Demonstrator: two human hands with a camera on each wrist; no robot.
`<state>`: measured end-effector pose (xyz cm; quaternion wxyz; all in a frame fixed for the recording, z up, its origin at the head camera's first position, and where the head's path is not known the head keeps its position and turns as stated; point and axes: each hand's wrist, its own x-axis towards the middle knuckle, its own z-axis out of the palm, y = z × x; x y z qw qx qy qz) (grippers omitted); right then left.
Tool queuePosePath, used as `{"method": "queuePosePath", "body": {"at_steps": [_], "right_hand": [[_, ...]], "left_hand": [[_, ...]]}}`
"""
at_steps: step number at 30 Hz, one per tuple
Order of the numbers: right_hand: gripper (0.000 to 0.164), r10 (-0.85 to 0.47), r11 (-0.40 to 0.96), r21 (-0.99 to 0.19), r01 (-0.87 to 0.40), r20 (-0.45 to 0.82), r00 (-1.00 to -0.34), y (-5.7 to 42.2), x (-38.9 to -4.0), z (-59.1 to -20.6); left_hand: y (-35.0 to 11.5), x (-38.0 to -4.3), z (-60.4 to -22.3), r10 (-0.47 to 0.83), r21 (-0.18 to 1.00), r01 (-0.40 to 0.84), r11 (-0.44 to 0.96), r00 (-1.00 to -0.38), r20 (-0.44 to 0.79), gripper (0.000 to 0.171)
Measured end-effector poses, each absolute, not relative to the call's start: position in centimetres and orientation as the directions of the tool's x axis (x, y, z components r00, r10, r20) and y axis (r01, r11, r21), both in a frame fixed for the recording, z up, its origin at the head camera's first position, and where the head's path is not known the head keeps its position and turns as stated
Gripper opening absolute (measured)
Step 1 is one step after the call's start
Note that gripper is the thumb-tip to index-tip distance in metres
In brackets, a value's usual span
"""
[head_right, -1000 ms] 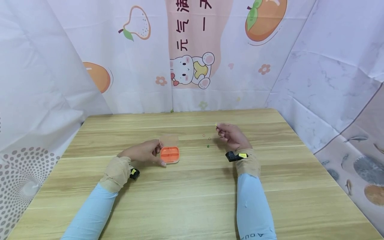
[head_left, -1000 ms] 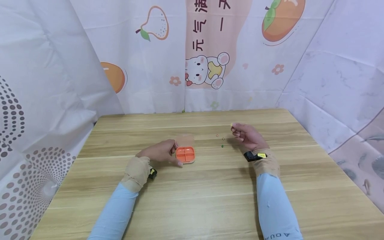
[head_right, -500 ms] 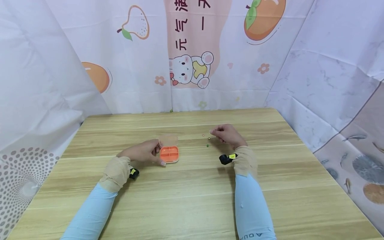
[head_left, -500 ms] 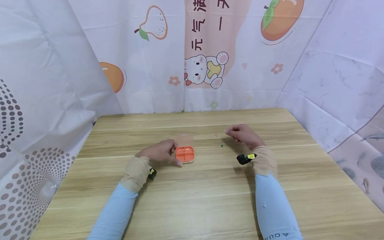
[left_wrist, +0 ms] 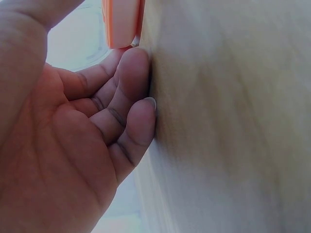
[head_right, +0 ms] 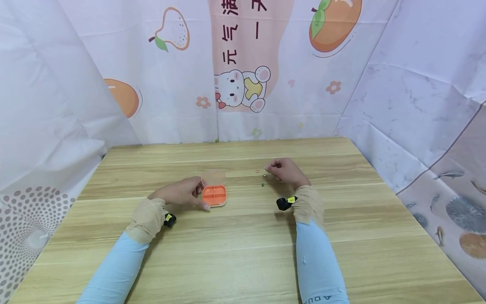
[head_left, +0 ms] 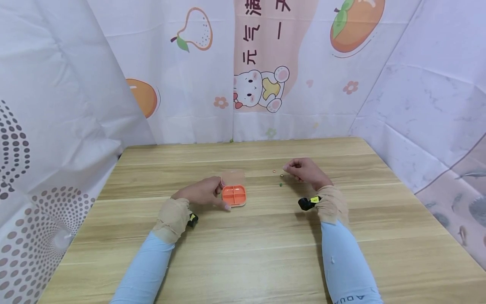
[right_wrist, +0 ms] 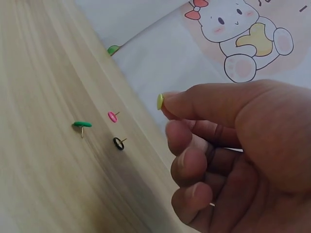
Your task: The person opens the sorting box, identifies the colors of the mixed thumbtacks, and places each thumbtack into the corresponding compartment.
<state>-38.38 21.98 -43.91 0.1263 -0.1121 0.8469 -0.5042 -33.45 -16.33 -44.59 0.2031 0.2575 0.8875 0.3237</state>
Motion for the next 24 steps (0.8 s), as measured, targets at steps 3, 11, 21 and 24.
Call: {"method": "queuePosePath", "body": {"at_steps": [3,11,21,24], "right_hand": [[0.035,-0.318,0.473,-0.879,-0.068,-0.099,-0.943,21.9,-38.5,-44.1],[0.032,-0.334,0.505,-0.858,-0.090,-0.099,-0.937,21.7,-38.9,-44.3],[0.027,-0.362,0.518,-0.849,-0.103,-0.109,-0.926,20.9,-38.0,-43.1],[0.025,-0.364,0.516,-0.848,-0.120,-0.089,-0.927,21.2,-38.7,-44.2]], "left_hand": [[-16.4,-33.5,-44.7,0.589,0.681,0.326,0.656,-0.785,-0.193,0.064],[-16.4,-33.4,-44.6,0.596,0.675,0.342,0.654,-0.783,-0.180,0.064],[-16.4,-33.4,-44.7,0.596,0.670,0.347,0.656,-0.783,-0.178,0.064],[-16.3,-33.3,-44.6,0.594,0.671,0.342,0.658,-0.783,-0.183,0.065]]}}
